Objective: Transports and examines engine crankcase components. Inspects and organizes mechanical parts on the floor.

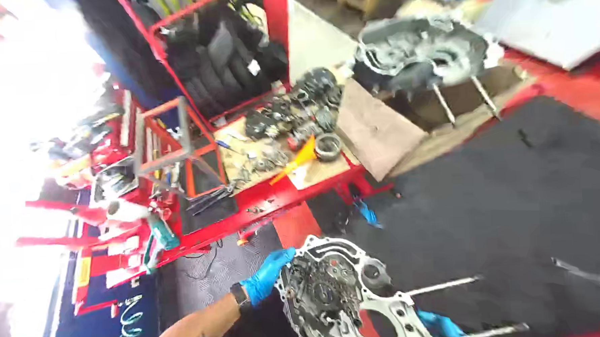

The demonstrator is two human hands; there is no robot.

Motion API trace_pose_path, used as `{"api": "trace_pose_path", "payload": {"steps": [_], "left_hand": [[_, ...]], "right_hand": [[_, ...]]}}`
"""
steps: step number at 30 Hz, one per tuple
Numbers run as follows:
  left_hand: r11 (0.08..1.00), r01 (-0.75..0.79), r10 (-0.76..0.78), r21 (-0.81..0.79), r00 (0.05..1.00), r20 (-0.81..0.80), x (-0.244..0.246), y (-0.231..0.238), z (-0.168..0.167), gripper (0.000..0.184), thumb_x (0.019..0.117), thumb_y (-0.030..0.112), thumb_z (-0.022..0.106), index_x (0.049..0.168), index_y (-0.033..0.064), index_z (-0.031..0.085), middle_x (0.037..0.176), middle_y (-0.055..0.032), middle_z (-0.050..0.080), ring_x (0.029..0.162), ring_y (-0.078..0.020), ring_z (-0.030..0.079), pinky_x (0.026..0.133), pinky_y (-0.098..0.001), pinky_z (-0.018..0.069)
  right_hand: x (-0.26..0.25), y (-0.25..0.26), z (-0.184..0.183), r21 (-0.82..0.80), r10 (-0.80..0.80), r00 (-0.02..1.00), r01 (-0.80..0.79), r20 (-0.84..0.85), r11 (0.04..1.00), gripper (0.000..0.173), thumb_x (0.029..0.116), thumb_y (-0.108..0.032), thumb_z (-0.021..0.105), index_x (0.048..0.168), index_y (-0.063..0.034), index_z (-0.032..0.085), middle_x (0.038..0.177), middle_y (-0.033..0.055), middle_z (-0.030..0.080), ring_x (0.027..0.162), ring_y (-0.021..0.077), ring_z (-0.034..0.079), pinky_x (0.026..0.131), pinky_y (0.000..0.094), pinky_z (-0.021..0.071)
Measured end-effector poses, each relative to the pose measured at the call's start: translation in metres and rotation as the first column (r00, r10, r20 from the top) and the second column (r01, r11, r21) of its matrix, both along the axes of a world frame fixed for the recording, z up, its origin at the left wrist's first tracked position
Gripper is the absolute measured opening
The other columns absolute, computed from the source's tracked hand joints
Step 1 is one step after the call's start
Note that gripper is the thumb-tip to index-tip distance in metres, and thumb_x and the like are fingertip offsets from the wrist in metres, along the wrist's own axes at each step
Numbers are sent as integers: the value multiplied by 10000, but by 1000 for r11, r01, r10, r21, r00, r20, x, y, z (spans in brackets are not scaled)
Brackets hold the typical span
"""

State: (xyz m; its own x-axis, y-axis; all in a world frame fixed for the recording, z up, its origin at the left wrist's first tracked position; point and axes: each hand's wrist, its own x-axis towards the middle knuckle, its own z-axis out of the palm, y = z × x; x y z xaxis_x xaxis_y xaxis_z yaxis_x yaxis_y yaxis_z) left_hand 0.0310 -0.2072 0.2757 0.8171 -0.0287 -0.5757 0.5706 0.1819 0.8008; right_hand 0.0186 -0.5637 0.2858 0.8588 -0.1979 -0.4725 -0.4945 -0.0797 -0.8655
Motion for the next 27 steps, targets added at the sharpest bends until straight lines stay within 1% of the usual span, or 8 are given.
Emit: {"api": "trace_pose_path", "payload": {"steps": [5,8,10,12,16,19,23,27], "left_hand": [[968,-250,245,35,964,107,0,82,113,565,1072,525,428,1290,54,649,1152,-94,721,1060,-171,687,949,-411,573],[927,-363,337,95,916,216,7,140,171,476,1106,435,380,1310,81,624,1149,-60,701,1040,-128,667,915,-367,566],[909,-403,361,103,887,290,18,189,194,443,1117,399,353,1323,101,609,1148,-48,702,1035,-124,675,897,-360,581],[897,-428,370,109,864,342,33,243,209,442,1122,397,337,1347,113,591,1162,-40,691,1043,-120,669,897,-353,578],[860,-503,443,91,822,358,77,350,236,396,1119,390,343,1240,127,614,999,-20,705,903,-120,691,780,-335,601],[827,-549,489,120,809,327,114,422,246,390,1107,419,373,1161,133,632,930,-25,700,844,-136,692,722,-335,594],[816,-556,494,159,813,309,156,498,243,371,1089,439,410,1130,157,647,903,-15,699,815,-134,690,690,-323,588],[798,-562,499,216,818,286,188,550,231,364,1064,481,454,1086,180,657,860,1,686,769,-116,675,659,-309,571]], "right_hand": [[93,80,83,89,235,966,-244,108,966,349,1065,-279,433,1016,-117,739,908,-19,738,818,85,689,724,308,594],[146,155,141,129,359,925,-374,123,919,372,1079,-288,417,1037,-107,740,879,-4,737,750,89,685,643,290,584],[179,211,172,171,411,905,-424,107,890,371,1086,-294,420,1065,-94,731,844,19,734,696,103,679,586,283,566],[211,268,190,241,441,890,-456,117,856,343,1075,-281,448,1071,-75,722,849,48,734,710,130,687,603,310,574],[276,387,203,373,466,877,-474,118,798,284,1046,-269,500,1087,-62,689,883,77,730,757,180,703,652,374,596],[313,468,203,388,447,891,-440,78,810,255,1036,-276,529,1043,-78,689,832,65,708,697,174,679,589,361,568],[350,546,192,444,432,902,-390,8,807,219,1020,-257,546,1041,-77,670,803,72,683,661,185,661,552,363,556],[372,596,181,425,419,905,-352,-72,834,216,1017,-275,545,1040,-87,650,791,73,661,661,201,651,555,382,550]]}}
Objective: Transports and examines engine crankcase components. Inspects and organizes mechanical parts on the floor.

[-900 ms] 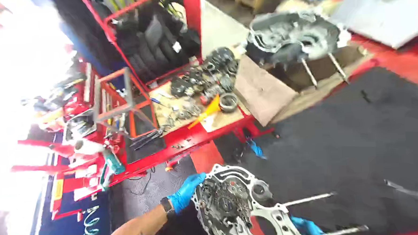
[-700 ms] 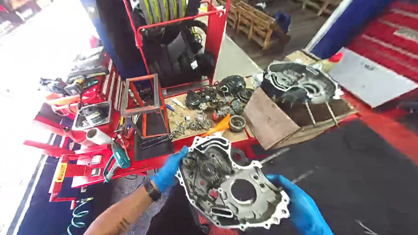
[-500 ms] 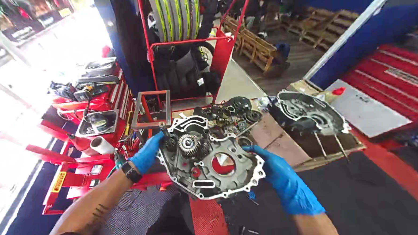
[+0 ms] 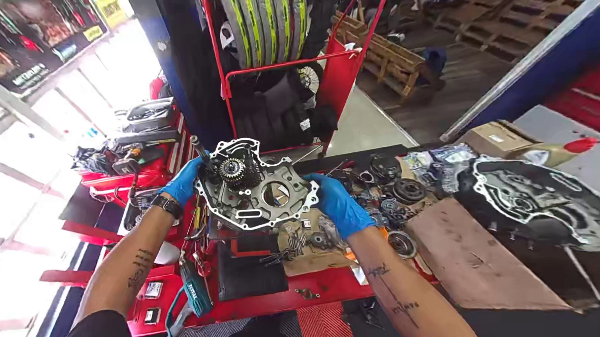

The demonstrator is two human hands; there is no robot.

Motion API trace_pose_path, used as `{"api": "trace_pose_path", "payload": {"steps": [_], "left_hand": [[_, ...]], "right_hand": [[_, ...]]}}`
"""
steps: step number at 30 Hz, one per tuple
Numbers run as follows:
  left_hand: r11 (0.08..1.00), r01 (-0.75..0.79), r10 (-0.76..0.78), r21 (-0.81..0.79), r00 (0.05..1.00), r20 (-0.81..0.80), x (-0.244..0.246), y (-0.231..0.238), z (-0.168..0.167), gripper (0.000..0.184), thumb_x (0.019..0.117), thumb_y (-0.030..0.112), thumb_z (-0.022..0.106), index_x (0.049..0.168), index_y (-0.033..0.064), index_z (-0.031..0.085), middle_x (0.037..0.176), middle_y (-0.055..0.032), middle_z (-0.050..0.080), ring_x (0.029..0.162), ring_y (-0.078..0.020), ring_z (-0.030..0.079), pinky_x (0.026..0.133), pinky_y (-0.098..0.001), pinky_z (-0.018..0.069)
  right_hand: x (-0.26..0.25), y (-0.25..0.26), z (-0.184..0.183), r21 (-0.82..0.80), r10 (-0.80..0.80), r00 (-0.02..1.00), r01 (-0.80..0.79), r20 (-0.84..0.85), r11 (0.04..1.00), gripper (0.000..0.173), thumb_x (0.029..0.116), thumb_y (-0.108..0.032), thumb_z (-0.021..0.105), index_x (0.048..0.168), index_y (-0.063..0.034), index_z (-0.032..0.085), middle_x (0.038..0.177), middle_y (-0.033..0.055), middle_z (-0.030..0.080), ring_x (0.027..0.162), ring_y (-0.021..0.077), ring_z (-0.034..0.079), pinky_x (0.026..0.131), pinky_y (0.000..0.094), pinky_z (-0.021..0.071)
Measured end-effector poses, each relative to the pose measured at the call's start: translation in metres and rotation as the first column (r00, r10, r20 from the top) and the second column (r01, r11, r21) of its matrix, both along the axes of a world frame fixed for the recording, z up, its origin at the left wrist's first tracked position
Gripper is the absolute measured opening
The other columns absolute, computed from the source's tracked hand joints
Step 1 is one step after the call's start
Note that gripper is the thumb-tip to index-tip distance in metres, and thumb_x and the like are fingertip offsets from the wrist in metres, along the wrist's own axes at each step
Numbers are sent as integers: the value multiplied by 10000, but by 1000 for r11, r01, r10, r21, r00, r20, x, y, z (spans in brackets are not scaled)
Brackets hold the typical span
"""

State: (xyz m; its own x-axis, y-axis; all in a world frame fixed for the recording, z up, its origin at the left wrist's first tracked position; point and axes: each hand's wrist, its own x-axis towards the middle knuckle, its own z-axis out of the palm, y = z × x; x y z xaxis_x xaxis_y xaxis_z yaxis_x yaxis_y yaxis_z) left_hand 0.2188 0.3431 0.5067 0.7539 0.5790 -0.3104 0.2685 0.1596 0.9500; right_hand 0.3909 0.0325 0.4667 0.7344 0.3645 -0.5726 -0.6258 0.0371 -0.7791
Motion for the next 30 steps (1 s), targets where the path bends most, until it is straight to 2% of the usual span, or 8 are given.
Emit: {"api": "trace_pose_path", "payload": {"steps": [6,14,20,24,27,28,29,30], "left_hand": [[1000,-20,20,6,998,-66,21,44,-33,428,1036,551,484,1182,186,655,966,-9,690,871,-126,672,752,-340,570],[1000,18,-18,0,995,-98,37,68,-53,426,1028,574,482,1113,200,668,887,13,692,785,-103,676,671,-298,569],[998,61,-53,30,978,-199,50,75,-32,408,1044,562,440,1069,208,642,835,35,667,727,-77,659,624,-273,559],[983,82,-25,167,949,-315,51,69,-23,527,1029,648,390,1179,204,630,939,16,636,808,-90,614,704,-316,536],[971,26,59,238,937,-344,43,87,-40,604,994,736,349,1117,200,600,873,28,576,753,-95,567,675,-325,511],[962,11,82,271,941,-330,32,95,-45,624,998,723,348,1185,185,604,936,12,618,800,-104,601,715,-341,538],[952,19,77,306,952,-297,13,99,-44,702,1010,705,357,1300,112,596,1060,-67,659,895,-158,628,789,-394,548],[938,73,12,339,970,-243,-7,93,-40,700,1045,617,383,1353,12,558,1107,-142,669,913,-186,655,788,-400,567]], "right_hand": [[19,39,-16,-41,19,999,-20,-38,999,224,1032,-274,514,1017,-85,632,769,74,637,631,196,631,536,368,537],[28,55,-27,-67,11,998,-15,-67,998,216,1024,-274,532,995,-79,620,748,77,627,606,193,627,512,358,533],[12,57,-22,-70,54,995,-60,-86,996,311,1071,-337,481,1116,-65,623,759,74,637,602,176,636,533,328,551],[13,53,-23,-90,72,992,-81,-102,993,340,1074,-379,471,1177,-84,604,832,82,630,687,199,641,615,368,560],[13,43,-28,-63,120,993,-119,8,991,517,1079,-494,441,1359,-69,531,1045,133,641,876,248,660,740,434,573],[13,36,-33,-32,134,988,-132,73,991,578,1069,-518,453,1432,-69,494,1190,157,622,1012,269,652,826,463,572],[11,27,-41,14,114,984,-117,136,993,600,1058,-517,490,1465,-76,493,1330,183,594,1140,293,645,904,496,585],[4,10,-51,49,73,975,-85,212,995,589,1061,-498,502,1465,-69,503,1379,189,588,1185,284,652,935,486,605]]}}
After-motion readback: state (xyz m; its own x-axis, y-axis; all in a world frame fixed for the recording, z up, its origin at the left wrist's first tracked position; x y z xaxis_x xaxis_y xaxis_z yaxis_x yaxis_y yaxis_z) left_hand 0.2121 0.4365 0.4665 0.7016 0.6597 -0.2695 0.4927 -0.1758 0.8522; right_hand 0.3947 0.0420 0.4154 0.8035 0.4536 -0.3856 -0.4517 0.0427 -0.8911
